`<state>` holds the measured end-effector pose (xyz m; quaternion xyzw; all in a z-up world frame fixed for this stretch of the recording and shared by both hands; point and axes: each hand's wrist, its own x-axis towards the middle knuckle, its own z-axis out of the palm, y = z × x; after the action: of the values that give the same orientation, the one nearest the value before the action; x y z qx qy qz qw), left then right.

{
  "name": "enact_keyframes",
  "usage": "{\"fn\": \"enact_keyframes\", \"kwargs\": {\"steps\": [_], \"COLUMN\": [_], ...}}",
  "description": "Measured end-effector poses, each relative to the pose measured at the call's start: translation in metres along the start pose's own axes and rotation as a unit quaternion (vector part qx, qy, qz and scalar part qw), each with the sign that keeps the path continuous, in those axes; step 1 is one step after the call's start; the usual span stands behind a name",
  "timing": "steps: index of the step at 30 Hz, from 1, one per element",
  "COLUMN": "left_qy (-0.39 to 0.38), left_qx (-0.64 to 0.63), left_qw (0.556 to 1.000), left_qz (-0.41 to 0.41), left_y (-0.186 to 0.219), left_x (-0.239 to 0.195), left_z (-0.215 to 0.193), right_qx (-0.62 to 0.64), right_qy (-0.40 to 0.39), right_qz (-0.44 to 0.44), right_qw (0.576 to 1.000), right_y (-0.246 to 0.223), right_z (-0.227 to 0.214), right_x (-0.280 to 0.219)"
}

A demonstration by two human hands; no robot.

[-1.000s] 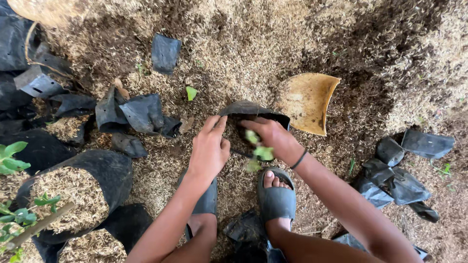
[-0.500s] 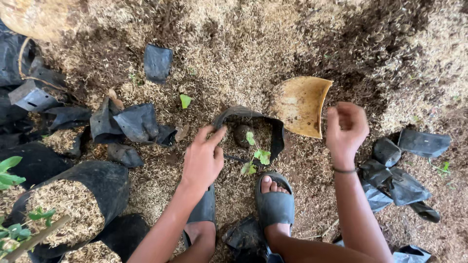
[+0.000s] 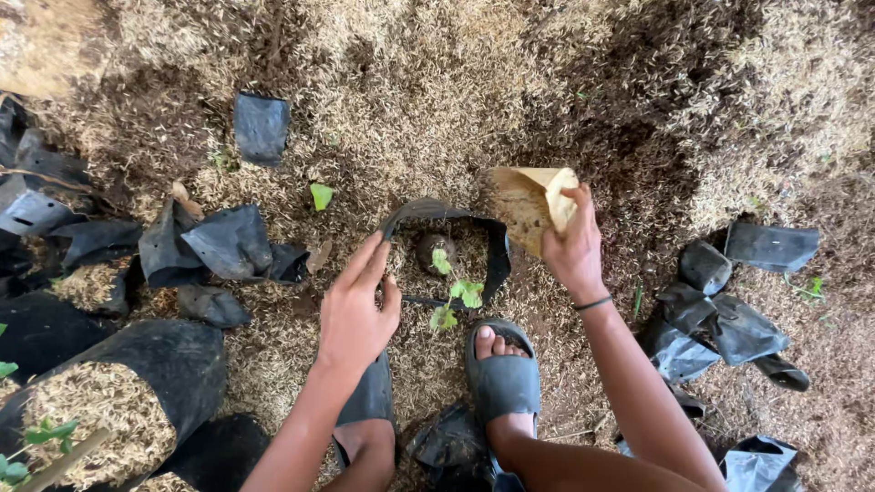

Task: The person plants small seedlings into black plastic nursery bags filled with sawdust-like substrate. They scoop substrate with a wooden scoop, place seedlings into the bags, and press the substrate around the roots.

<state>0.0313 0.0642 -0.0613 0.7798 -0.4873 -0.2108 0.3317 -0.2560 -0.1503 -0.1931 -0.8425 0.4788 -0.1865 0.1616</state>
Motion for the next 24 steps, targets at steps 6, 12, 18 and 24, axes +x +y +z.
{"fn": "enact_keyframes", "kwargs": {"steps": [6,12,18,24], "left_qy": [0.052,0.024,0.017,0.029], "left_qx": [-0.005,-0.021,-0.03,-0.068], "left_qw": [0.999,0.999,0.999,0.997], "left_qz": [0.015,0.009,0.035,0.038], "left_y": [-0.005,-0.012,-0.01,-0.011], "left_x": [-0.005,-0.01,-0.005,-0.004], "left_z": [-0.007,-0.011,-0.02,-0.019], "right_qx": [0.264,0.369,0.456,0.507], "right_qy": [-0.068,0.027,0.111,0.166], "right_qz": [0.265,0.382,0.366,0.366], "right_qw": [0.925,0.847,0.804,0.763], "right_y": [-0.02,-0.016,-0.004,0.015], "right_z": [-0.05,0.004,0.056,0.09], "right_x": [-0.007,-0.011,0.023,0.018]}}
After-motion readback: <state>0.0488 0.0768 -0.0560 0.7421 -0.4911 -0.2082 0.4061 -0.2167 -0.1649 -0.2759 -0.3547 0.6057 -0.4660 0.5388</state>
